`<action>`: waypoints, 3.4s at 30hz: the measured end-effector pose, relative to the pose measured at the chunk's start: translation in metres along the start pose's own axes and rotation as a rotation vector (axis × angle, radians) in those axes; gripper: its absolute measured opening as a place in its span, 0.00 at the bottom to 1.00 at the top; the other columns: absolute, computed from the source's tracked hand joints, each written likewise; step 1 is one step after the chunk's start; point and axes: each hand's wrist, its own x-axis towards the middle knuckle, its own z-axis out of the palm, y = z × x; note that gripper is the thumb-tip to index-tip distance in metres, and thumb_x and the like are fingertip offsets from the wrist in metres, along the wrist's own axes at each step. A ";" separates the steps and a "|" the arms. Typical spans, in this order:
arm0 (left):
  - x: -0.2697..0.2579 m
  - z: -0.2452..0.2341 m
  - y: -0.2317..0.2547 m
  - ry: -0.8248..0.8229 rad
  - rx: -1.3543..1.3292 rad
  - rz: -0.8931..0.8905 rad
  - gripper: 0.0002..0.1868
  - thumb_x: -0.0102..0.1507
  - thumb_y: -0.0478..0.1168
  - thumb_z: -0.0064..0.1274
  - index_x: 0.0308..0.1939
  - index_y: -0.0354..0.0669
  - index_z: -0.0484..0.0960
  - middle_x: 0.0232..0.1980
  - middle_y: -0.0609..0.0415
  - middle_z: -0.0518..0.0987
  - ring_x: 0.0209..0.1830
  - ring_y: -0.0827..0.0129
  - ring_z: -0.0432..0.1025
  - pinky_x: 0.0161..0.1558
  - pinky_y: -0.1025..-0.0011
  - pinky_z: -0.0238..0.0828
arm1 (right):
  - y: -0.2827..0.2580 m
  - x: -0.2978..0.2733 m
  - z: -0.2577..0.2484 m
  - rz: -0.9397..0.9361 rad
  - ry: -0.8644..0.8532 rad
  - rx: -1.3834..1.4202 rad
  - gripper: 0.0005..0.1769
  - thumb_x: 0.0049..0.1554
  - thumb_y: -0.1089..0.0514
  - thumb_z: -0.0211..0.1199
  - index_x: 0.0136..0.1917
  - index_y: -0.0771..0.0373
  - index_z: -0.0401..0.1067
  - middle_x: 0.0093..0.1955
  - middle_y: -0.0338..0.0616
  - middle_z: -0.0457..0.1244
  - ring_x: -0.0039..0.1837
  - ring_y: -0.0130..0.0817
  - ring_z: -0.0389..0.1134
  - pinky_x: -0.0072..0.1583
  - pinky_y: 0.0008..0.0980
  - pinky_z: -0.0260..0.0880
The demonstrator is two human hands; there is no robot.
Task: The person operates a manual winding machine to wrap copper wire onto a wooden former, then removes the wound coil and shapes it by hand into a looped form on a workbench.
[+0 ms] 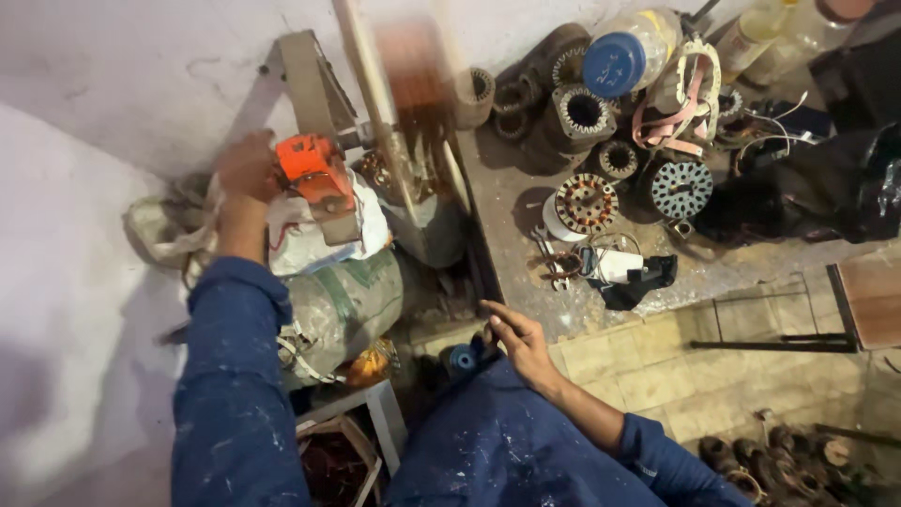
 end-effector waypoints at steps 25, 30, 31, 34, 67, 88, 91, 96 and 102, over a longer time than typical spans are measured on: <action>-0.096 -0.229 0.104 0.438 0.492 0.282 0.42 0.57 0.38 0.68 0.74 0.39 0.69 0.73 0.44 0.70 0.49 0.60 0.74 0.51 0.61 0.69 | 0.001 0.011 0.004 -0.037 -0.001 -0.028 0.20 0.66 0.60 0.55 0.69 0.69 0.70 0.38 0.40 0.65 0.41 0.26 0.66 0.44 0.26 0.67; -0.035 -0.202 0.071 0.382 0.317 0.298 0.37 0.56 0.39 0.69 0.68 0.41 0.73 0.68 0.47 0.71 0.51 0.55 0.74 0.50 0.56 0.68 | 0.003 0.006 0.002 0.031 0.005 0.031 0.20 0.66 0.60 0.55 0.69 0.69 0.70 0.37 0.41 0.65 0.39 0.26 0.65 0.44 0.26 0.68; -0.025 -0.192 0.060 0.375 0.274 0.297 0.37 0.56 0.40 0.69 0.68 0.41 0.73 0.66 0.47 0.72 0.51 0.54 0.74 0.49 0.55 0.69 | 0.003 0.005 0.002 0.029 0.002 0.019 0.20 0.66 0.60 0.54 0.69 0.69 0.69 0.37 0.41 0.66 0.39 0.26 0.66 0.44 0.26 0.69; 0.002 -0.140 0.034 0.362 0.198 0.276 0.33 0.57 0.40 0.69 0.66 0.41 0.75 0.67 0.45 0.74 0.50 0.51 0.74 0.44 0.53 0.69 | 0.001 0.006 0.003 0.028 0.013 0.002 0.20 0.66 0.60 0.54 0.69 0.69 0.69 0.37 0.41 0.66 0.39 0.26 0.66 0.44 0.26 0.68; -0.064 -0.220 0.085 0.446 0.353 0.312 0.29 0.59 0.35 0.63 0.66 0.42 0.76 0.59 0.51 0.79 0.41 0.60 0.77 0.46 0.60 0.70 | 0.001 0.009 0.005 -0.030 0.001 0.007 0.20 0.66 0.61 0.54 0.69 0.71 0.69 0.39 0.42 0.66 0.41 0.28 0.67 0.47 0.28 0.70; -0.137 -0.008 0.057 -0.166 0.170 -0.121 0.17 0.65 0.55 0.52 0.46 0.48 0.82 0.41 0.45 0.84 0.42 0.46 0.79 0.47 0.45 0.73 | 0.000 0.002 0.004 -0.070 -0.007 0.010 0.21 0.66 0.61 0.55 0.70 0.69 0.70 0.38 0.42 0.66 0.39 0.27 0.67 0.44 0.27 0.70; -0.162 -0.076 0.084 -0.201 0.131 -0.108 0.22 0.64 0.50 0.52 0.60 0.48 0.75 0.38 0.42 0.84 0.37 0.44 0.79 0.41 0.47 0.76 | -0.001 0.007 0.005 -0.068 -0.009 0.005 0.21 0.65 0.60 0.55 0.70 0.68 0.70 0.38 0.41 0.66 0.39 0.27 0.67 0.43 0.26 0.70; -0.159 -0.183 0.114 -0.082 0.149 -0.014 0.47 0.57 0.46 0.62 0.76 0.38 0.58 0.35 0.36 0.83 0.31 0.44 0.79 0.29 0.50 0.76 | -0.001 0.010 0.004 -0.043 0.002 0.017 0.21 0.65 0.60 0.56 0.69 0.69 0.70 0.38 0.41 0.66 0.38 0.26 0.66 0.41 0.26 0.68; -0.095 -0.226 0.100 0.287 0.329 0.228 0.53 0.57 0.45 0.69 0.80 0.30 0.59 0.41 0.39 0.80 0.28 0.52 0.75 0.29 0.56 0.71 | 0.001 0.004 0.004 -0.038 -0.012 0.041 0.21 0.66 0.60 0.55 0.69 0.71 0.69 0.39 0.42 0.66 0.39 0.27 0.66 0.42 0.27 0.69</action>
